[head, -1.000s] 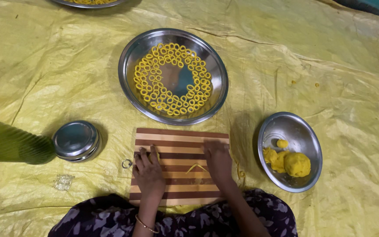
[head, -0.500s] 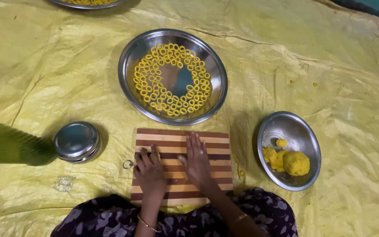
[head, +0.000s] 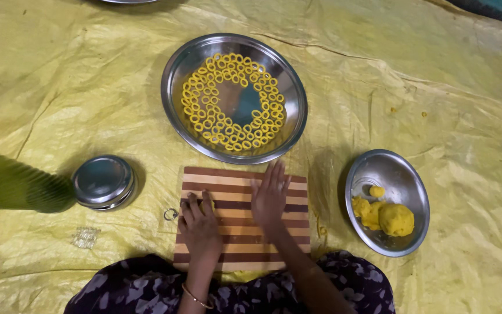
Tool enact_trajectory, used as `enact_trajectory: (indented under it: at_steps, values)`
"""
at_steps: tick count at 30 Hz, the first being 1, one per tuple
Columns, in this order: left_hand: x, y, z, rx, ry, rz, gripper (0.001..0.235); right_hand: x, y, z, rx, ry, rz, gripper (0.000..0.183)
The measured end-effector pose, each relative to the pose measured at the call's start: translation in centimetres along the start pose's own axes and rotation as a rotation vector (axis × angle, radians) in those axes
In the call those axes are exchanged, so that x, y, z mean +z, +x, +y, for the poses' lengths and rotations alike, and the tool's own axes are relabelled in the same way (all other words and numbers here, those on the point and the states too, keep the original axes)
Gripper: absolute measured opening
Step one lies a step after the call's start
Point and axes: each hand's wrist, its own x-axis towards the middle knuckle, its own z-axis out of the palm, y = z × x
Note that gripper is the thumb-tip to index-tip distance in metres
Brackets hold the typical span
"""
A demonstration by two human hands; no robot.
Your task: The person rolls small pieces of yellow dough into thin ropes on a wooden board, then shapes them into rings and places them into a metal tray. The process is repeated with multiple pieces of dough taken from a bowl.
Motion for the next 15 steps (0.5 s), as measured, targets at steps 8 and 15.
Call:
enact_trajectory:
  at_steps: [8, 15]
  values:
    - [0.3, 0.7, 0.4, -0.032, 0.122, -0.110, 0.095, 0.9, 3.6, 2.9, 0.062, -0.021, 0.003, 0.072]
    - [1.7, 0.5, -0.1, -0.014, 0.027, -0.028, 0.091, -2.8, -8.8, 0.5, -0.069, 0.028, -0.129, 0.073]
